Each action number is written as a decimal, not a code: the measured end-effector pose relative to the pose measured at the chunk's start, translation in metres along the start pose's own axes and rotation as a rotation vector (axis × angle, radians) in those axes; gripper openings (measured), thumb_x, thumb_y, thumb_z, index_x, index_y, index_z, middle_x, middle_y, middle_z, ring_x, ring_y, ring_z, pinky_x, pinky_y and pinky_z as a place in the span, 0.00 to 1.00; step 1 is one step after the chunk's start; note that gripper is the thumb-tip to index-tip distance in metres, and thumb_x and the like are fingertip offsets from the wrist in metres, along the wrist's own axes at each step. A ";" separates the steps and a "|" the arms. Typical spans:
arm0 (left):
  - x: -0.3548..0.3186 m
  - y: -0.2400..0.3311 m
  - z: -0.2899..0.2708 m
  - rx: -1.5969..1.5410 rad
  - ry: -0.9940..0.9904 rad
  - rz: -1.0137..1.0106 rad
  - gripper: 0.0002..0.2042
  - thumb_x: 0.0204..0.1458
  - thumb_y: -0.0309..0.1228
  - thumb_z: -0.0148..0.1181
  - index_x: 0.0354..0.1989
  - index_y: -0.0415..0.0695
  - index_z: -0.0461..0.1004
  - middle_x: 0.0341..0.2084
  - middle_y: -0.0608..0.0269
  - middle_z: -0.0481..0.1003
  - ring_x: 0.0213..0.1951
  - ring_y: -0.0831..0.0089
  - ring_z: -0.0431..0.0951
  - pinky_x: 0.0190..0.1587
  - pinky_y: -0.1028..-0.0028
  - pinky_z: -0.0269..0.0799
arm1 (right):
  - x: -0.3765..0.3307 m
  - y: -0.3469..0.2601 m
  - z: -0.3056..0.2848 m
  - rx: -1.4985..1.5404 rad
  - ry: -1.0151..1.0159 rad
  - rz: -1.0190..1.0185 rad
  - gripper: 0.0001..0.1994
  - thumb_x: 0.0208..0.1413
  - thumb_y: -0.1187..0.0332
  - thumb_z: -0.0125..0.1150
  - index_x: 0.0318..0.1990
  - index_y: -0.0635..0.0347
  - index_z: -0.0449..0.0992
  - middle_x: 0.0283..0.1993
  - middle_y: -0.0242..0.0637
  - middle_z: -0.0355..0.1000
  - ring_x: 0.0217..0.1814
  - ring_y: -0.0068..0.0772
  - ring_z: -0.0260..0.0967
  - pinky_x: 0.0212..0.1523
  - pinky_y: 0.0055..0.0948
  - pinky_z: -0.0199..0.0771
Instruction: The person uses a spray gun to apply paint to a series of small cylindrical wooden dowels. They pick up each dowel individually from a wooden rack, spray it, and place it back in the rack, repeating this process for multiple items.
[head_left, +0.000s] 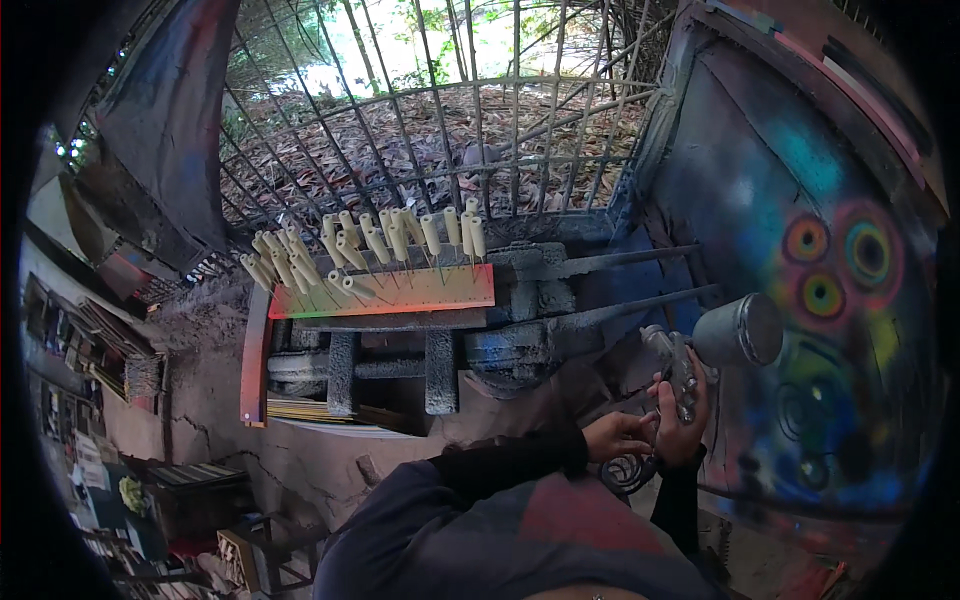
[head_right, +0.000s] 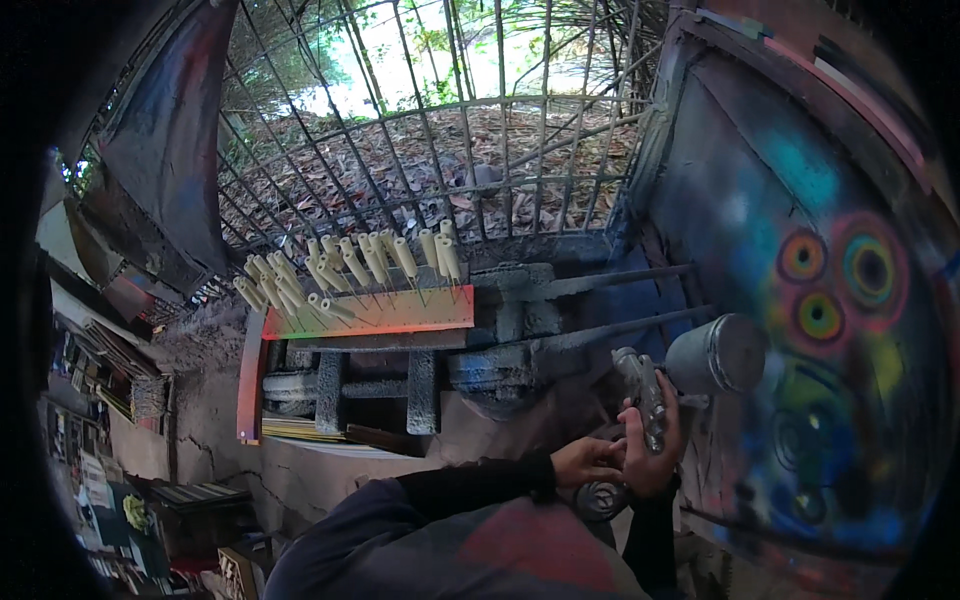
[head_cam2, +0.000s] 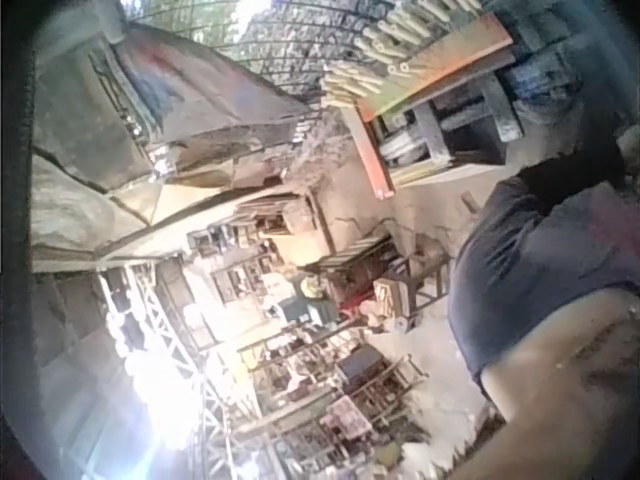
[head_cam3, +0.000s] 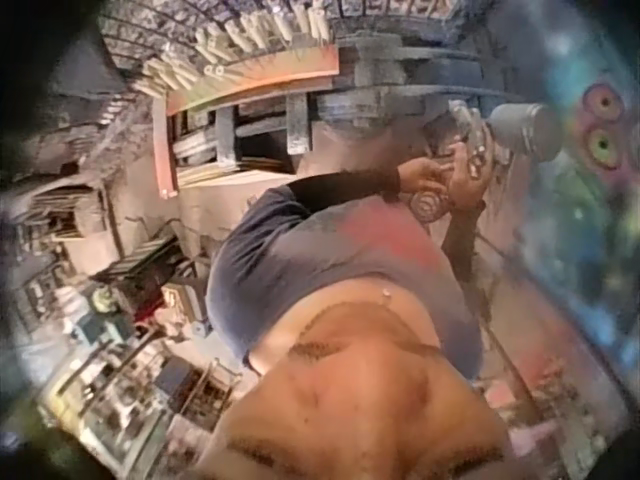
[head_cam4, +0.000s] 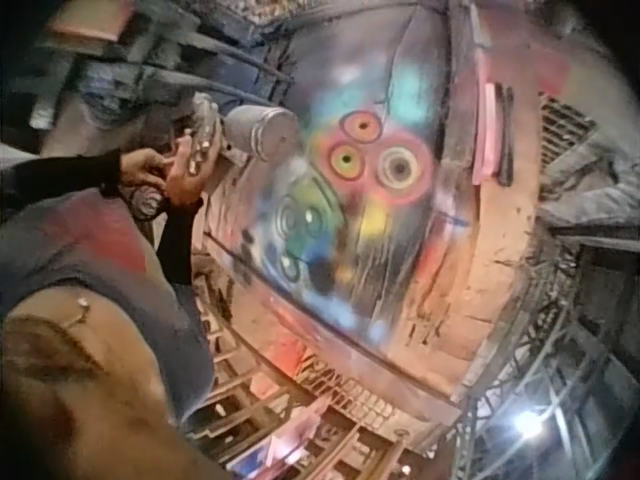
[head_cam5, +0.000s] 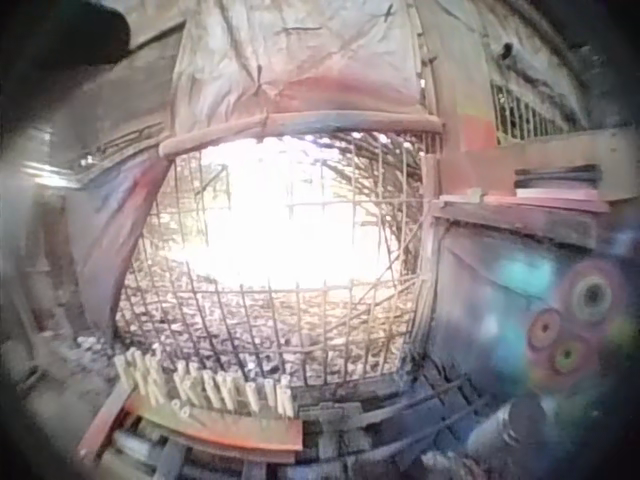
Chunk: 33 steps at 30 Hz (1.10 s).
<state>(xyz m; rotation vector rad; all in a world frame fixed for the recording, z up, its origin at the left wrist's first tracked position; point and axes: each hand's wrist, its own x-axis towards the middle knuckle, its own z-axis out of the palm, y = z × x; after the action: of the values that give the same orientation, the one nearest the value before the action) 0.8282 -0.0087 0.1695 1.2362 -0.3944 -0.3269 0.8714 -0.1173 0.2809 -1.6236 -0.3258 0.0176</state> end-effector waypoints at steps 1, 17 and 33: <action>0.000 -0.001 -0.001 0.016 -0.005 0.008 0.07 0.57 0.30 0.59 0.38 0.38 0.76 0.32 0.64 0.78 0.38 0.78 0.76 0.46 0.72 0.71 | 0.000 -0.001 0.000 0.002 -0.008 0.004 0.26 0.57 0.75 0.53 0.64 0.66 0.59 0.44 0.41 0.71 0.38 0.23 0.70 0.28 0.17 0.74; -0.042 0.026 -0.151 0.386 1.007 0.034 0.07 0.57 0.29 0.58 0.37 0.38 0.78 0.26 0.67 0.78 0.30 0.81 0.75 0.35 0.77 0.72 | -0.001 -0.003 -0.006 -0.003 0.074 0.080 0.27 0.57 0.75 0.51 0.65 0.63 0.56 0.42 0.38 0.70 0.35 0.21 0.68 0.22 0.16 0.72; -0.043 0.019 -0.282 1.017 1.303 -0.258 0.15 0.55 0.41 0.58 0.40 0.41 0.79 0.31 0.53 0.80 0.36 0.55 0.81 0.41 0.62 0.74 | -0.006 -0.001 -0.014 -0.016 0.049 0.105 0.26 0.58 0.74 0.51 0.65 0.62 0.57 0.43 0.38 0.70 0.36 0.21 0.69 0.25 0.17 0.74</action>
<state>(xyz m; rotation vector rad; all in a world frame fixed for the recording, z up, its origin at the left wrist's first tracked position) 0.9202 0.2541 0.1044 2.1867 0.8473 0.5747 0.8682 -0.1326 0.2824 -1.6525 -0.2031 0.0554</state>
